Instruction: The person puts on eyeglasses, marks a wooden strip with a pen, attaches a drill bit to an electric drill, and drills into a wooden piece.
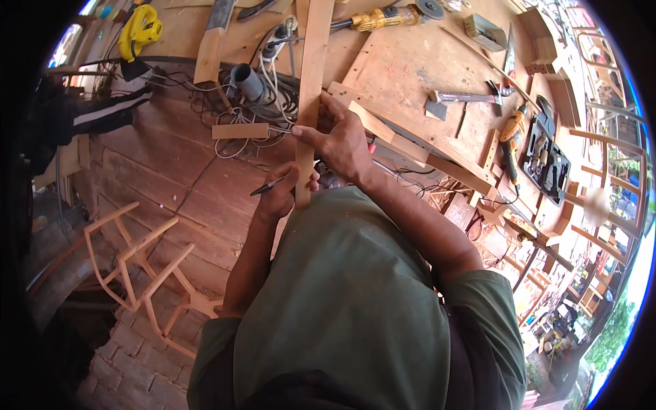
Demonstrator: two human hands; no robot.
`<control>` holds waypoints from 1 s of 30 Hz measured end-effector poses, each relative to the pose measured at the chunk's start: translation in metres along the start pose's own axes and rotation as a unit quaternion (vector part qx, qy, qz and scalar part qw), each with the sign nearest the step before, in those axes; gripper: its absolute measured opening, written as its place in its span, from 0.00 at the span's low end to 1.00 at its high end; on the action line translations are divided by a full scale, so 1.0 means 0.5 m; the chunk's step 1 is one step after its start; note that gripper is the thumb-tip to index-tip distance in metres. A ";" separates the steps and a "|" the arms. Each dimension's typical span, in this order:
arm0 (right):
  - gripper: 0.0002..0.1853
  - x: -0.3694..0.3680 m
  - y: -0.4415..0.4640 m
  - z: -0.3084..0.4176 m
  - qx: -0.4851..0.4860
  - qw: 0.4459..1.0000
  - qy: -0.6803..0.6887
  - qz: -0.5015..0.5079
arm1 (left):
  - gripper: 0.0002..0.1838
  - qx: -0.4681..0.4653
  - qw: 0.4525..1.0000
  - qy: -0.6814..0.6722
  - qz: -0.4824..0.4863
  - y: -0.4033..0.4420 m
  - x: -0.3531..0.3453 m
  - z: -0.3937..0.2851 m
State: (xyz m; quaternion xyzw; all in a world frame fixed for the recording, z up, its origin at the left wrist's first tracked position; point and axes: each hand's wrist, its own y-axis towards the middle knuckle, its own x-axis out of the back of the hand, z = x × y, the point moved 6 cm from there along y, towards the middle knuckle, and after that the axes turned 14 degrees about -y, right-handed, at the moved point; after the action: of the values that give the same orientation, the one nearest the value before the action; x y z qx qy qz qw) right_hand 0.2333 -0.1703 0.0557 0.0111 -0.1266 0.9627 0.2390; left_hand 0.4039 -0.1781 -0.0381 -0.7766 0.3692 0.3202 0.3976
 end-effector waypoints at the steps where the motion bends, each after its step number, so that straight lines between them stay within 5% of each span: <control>1: 0.31 -0.005 0.006 0.005 0.008 1.000 0.013 0.001 | 0.21 -0.005 1.000 -0.022 -0.003 0.004 0.003 -0.005; 7: 0.31 -0.029 0.030 -0.005 0.017 0.994 -0.110 0.004 | 0.17 -0.123 0.982 0.140 -0.018 0.032 -0.020 -0.034; 11: 0.25 -0.006 0.052 0.036 0.072 0.976 -0.206 0.017 | 0.13 -0.143 0.905 0.396 -0.060 0.042 -0.079 -0.061; 12: 0.32 0.017 0.066 0.045 0.030 0.955 -0.279 0.101 | 0.13 -0.145 0.893 0.422 -0.056 0.039 -0.092 -0.068; 15: 0.29 0.118 0.115 -0.039 0.046 0.946 -0.301 0.109 | 0.11 -0.213 0.862 0.457 -0.050 0.020 -0.150 -0.112; 17: 0.30 0.178 0.159 -0.030 0.093 0.872 -0.427 0.221 | 0.12 -0.290 0.842 0.453 -0.046 -0.004 -0.197 -0.145; 20: 0.26 0.219 0.188 -0.058 0.071 0.815 -0.421 0.393 | 0.17 -0.383 0.787 0.474 -0.092 -0.016 -0.251 -0.185; 23: 0.24 0.218 0.200 -0.086 0.045 0.745 -0.462 0.479 | 0.24 -0.369 0.672 0.628 -0.137 0.032 -0.244 -0.171; 24: 0.24 0.216 0.203 -0.097 0.025 0.726 -0.473 0.498 | 0.27 -0.289 0.688 0.648 -0.155 0.053 -0.226 -0.150; 30: 0.24 0.183 0.292 -0.145 0.021 0.699 -0.479 0.530 | 0.27 -0.192 0.741 0.594 -0.247 0.112 -0.115 -0.036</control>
State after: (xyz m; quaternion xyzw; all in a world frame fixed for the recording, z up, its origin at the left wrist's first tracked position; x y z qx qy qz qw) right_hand 0.0876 -0.2350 -0.0416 0.4072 -0.1884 0.7970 -0.4044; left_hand 0.3311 -0.1982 -0.0055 -0.9331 0.2565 -0.2518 0.0052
